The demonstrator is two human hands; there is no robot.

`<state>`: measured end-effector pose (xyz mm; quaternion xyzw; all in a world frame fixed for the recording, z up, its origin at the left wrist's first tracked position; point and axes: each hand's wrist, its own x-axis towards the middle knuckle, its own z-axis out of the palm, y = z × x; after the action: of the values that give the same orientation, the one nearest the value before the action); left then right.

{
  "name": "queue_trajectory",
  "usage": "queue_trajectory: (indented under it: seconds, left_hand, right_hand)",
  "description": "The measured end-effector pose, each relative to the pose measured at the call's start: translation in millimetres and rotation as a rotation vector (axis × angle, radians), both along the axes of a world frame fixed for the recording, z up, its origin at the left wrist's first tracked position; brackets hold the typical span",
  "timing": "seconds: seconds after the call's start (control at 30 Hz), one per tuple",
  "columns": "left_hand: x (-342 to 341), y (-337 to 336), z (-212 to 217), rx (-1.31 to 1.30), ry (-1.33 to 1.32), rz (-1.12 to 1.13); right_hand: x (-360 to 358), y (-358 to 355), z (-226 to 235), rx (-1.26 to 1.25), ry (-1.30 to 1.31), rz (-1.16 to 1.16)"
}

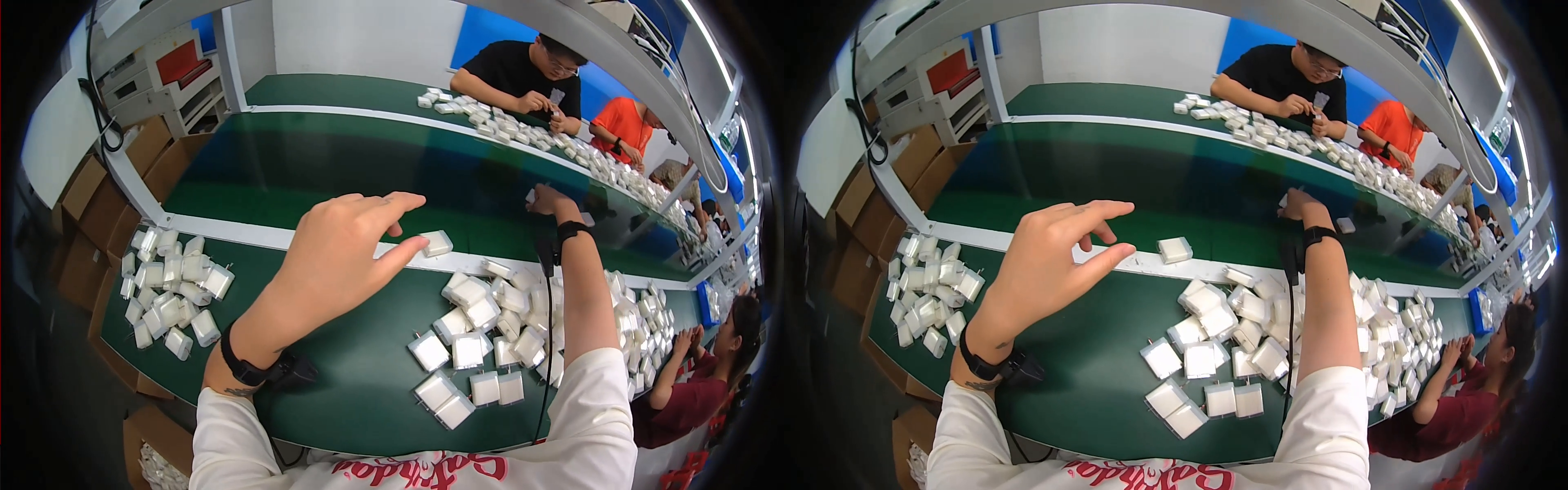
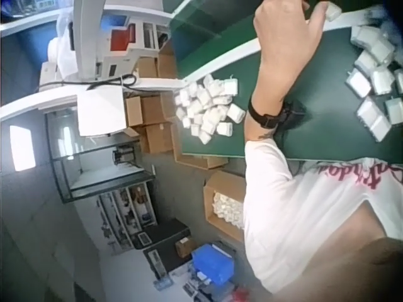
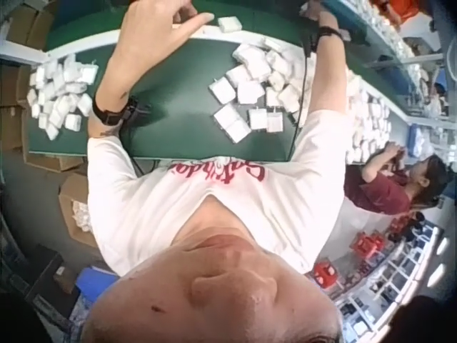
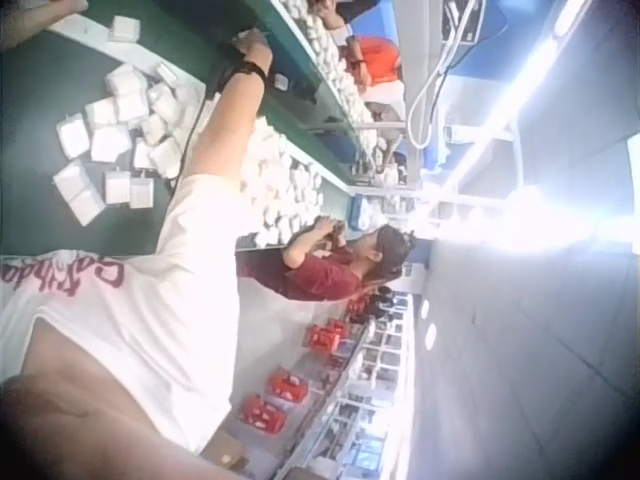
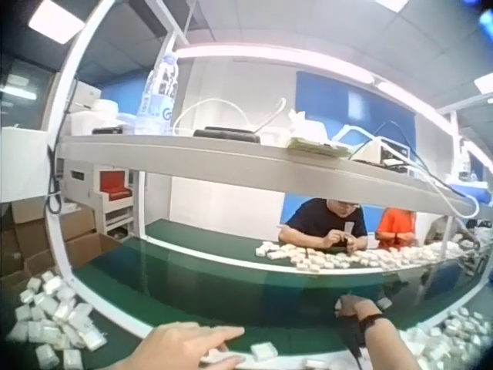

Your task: Manually assemble and inspect small white electronic or mechanical component housings on a conveyor line.

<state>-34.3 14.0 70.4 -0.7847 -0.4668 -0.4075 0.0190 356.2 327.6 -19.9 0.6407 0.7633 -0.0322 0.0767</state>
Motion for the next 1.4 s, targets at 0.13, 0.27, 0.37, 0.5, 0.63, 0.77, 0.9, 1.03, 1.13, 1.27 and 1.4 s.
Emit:
queue_trajectory:
  seconds: [0.13,0.27,0.37,0.5,0.63,0.77,0.9,1.03,1.13,1.27,1.4]
  left_hand:
    - [-1,-3,3,0.022,0.006,0.015]
    - [1,-1,-1,0.034,0.036,0.005]
    - [8,4,-4,0.153,0.027,-0.051]
    - [13,-2,-5,0.125,-0.005,-0.086]
    - [26,-8,-5,0.057,-0.033,-0.210]
    - [30,-7,-13,0.128,-0.052,-0.279]
    - [33,-10,-6,0.192,-0.077,-0.274]
    - [33,-13,-7,0.076,-0.139,-0.304]
    - [32,-11,-9,0.059,-0.176,-0.335]
    - [30,-4,-13,0.139,-0.105,-0.386]
    - [30,-11,-7,-0.050,-0.094,-0.367]
  right_hand:
    - [-17,-6,3,-0.003,-0.095,0.034]
    - [-82,-56,59,-0.178,0.187,0.001]
    - [-93,-100,65,-0.298,1.287,0.137]
    - [-140,-214,95,-0.397,1.593,0.410]
    - [-144,-286,87,-0.310,1.599,0.368]
    - [-140,-308,81,-0.182,1.546,0.440]
    - [-142,-304,77,0.221,1.527,0.750]
    - [-136,-298,74,0.346,1.388,0.887]
    - [-135,-300,77,0.399,1.336,0.874]
    - [-131,-296,75,0.428,1.262,0.948]
    - [-129,-297,75,0.352,1.331,0.911]
